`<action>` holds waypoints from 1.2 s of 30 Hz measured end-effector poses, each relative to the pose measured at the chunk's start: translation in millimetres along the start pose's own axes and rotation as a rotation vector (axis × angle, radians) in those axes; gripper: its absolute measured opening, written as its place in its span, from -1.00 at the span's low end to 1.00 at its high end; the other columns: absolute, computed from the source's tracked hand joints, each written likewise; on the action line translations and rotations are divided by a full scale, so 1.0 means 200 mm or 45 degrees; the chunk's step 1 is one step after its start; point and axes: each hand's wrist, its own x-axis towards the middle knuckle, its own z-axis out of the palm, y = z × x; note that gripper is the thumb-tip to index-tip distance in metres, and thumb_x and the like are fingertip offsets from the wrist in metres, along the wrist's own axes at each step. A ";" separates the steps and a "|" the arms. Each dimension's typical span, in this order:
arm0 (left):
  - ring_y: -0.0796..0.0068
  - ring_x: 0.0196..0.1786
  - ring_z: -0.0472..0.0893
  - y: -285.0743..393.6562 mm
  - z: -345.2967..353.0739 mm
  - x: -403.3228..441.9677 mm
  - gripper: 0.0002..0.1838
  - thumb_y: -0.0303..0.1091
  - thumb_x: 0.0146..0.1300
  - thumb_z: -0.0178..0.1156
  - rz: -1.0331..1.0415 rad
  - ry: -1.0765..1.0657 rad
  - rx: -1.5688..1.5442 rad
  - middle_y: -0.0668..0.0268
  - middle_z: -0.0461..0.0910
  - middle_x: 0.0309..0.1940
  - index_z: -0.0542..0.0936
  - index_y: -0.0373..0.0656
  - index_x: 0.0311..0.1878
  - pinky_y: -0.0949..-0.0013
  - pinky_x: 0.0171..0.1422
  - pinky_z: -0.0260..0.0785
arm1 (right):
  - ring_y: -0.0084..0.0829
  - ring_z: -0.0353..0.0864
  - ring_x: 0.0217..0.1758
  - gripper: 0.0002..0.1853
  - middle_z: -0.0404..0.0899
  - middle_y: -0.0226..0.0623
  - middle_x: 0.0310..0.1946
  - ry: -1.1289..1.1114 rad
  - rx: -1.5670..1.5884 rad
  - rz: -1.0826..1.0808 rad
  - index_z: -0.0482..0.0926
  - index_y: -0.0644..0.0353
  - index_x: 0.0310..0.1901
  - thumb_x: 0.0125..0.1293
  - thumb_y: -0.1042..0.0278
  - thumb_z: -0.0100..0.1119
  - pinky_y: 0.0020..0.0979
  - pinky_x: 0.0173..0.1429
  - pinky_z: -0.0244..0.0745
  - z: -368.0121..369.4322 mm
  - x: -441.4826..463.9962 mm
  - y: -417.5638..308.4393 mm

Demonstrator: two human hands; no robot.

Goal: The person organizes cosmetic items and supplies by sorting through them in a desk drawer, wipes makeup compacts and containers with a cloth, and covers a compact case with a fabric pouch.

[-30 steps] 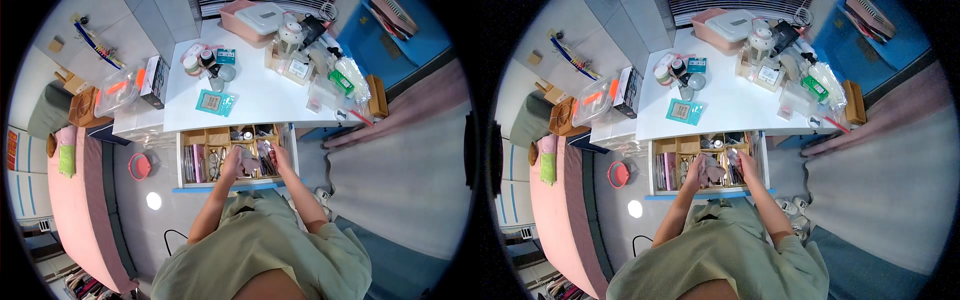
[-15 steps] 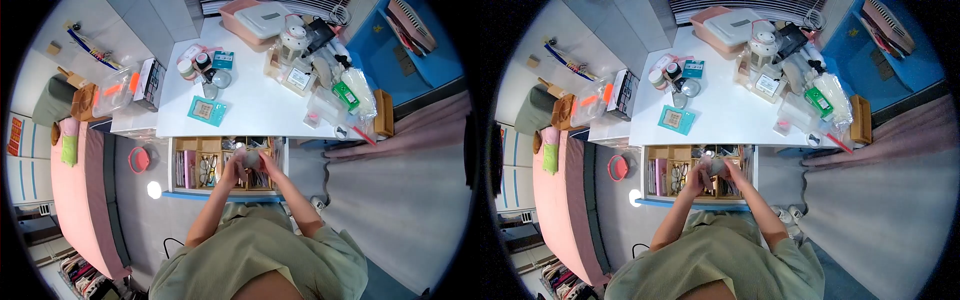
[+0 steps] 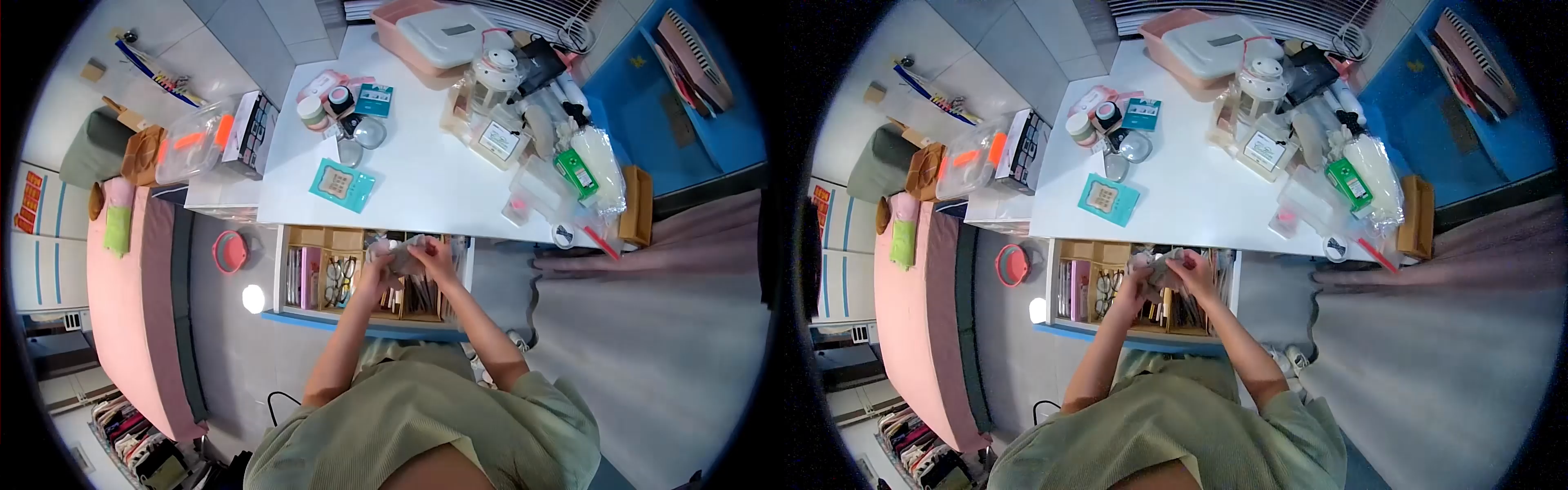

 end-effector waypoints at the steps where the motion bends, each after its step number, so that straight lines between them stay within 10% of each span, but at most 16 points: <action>1: 0.36 -0.12 0.52 0.00 -0.04 0.01 -0.59 -0.69 0.06 0.06 0.032 -0.045 0.016 0.16 0.46 -0.19 0.37 -0.31 0.04 0.36 -0.10 0.45 | -0.71 0.44 -0.45 -0.77 0.52 -0.46 -0.50 -0.022 0.033 0.047 0.52 0.26 -0.30 0.15 0.29 0.27 -0.62 -0.41 0.32 0.02 0.02 -0.03; 6: 0.29 0.04 0.47 0.09 -0.09 0.08 -0.58 -0.65 0.12 0.03 0.527 -0.148 0.209 0.16 0.43 -0.01 0.32 -0.30 0.10 0.30 0.01 0.42 | -0.73 0.45 -0.39 -0.74 0.54 -0.46 -0.43 -0.077 -0.021 0.083 0.51 0.31 -0.20 0.20 0.28 0.21 -0.64 -0.33 0.34 0.13 0.17 -0.16; 8: 0.33 0.05 0.48 0.31 -0.04 0.11 -0.61 -0.40 0.19 0.03 -0.047 -0.075 -0.505 0.20 0.46 0.03 0.37 -0.20 0.11 0.30 0.01 0.42 | -0.69 0.46 -0.39 -0.72 0.56 -0.43 -0.41 -0.045 -0.123 0.005 0.52 0.28 -0.15 0.24 0.23 0.15 -0.61 -0.30 0.37 0.18 0.28 -0.15; 21: 0.33 0.02 0.51 0.77 -0.33 0.51 -0.57 -0.18 0.30 -0.11 0.111 -0.066 -0.196 0.24 0.45 0.03 0.34 -0.20 0.16 0.26 0.06 0.42 | -0.08 0.29 0.13 -0.39 0.31 -0.13 0.14 0.248 -1.489 -0.730 0.39 0.02 0.12 -0.07 0.27 0.26 -0.18 0.18 0.23 0.47 1.27 -0.15; 36: 0.36 0.08 0.46 0.81 -0.44 0.65 -0.53 -0.26 0.28 -0.16 0.027 -0.154 -0.332 0.20 0.42 0.07 0.28 -0.24 0.22 0.33 0.09 0.35 | -0.20 0.52 -0.16 -0.71 0.53 -0.28 -0.20 0.655 -1.430 -0.409 0.54 0.01 -0.12 0.07 0.26 0.19 -0.25 -0.16 0.44 0.44 1.43 -0.18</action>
